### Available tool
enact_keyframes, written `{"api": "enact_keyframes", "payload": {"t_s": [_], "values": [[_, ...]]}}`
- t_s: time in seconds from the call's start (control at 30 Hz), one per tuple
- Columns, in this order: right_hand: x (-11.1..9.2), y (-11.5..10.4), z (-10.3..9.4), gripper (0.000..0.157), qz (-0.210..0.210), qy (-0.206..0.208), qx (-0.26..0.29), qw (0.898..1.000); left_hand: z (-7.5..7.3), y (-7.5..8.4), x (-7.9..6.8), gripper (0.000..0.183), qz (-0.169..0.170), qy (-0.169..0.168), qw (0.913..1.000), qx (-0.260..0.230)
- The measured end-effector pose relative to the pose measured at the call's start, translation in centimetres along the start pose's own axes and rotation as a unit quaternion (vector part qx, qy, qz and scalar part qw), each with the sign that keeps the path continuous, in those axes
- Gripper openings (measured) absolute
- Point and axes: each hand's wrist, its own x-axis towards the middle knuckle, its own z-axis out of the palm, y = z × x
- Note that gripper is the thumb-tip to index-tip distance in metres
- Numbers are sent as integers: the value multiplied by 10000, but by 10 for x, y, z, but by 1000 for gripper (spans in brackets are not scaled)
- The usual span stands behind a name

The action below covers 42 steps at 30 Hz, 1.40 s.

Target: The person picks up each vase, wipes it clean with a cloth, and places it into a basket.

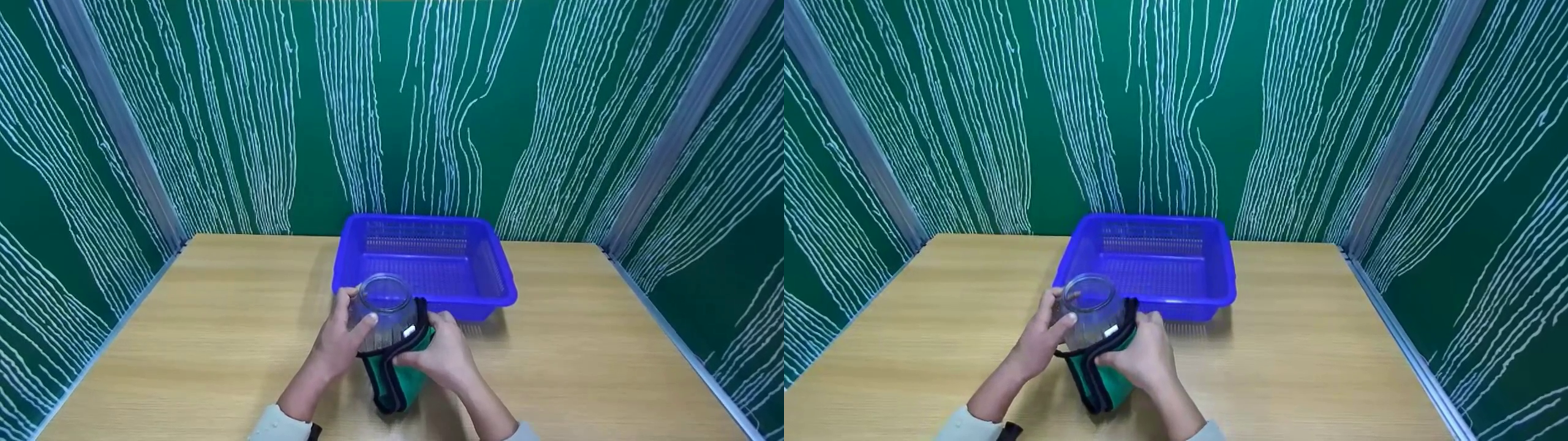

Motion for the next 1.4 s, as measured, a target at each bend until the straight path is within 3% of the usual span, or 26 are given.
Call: {"api": "enact_keyframes", "payload": {"t_s": [0.6,0.87,1.13,1.4], "values": [[0,-17,-17,91,-244,399,-38,9989,5,-2,1,43,136,267,9994,155],[2,-27,-21,97,-190,437,-123,9988,2,6,-3,46,-88,48,9992,381],[2,-32,-23,98,-174,440,-83,9988,5,0,-4,57,-11,70,9963,859],[4,-39,-26,99,-28,466,40,9989,5,1,-5,61,-275,-106,9945,1002]]}}
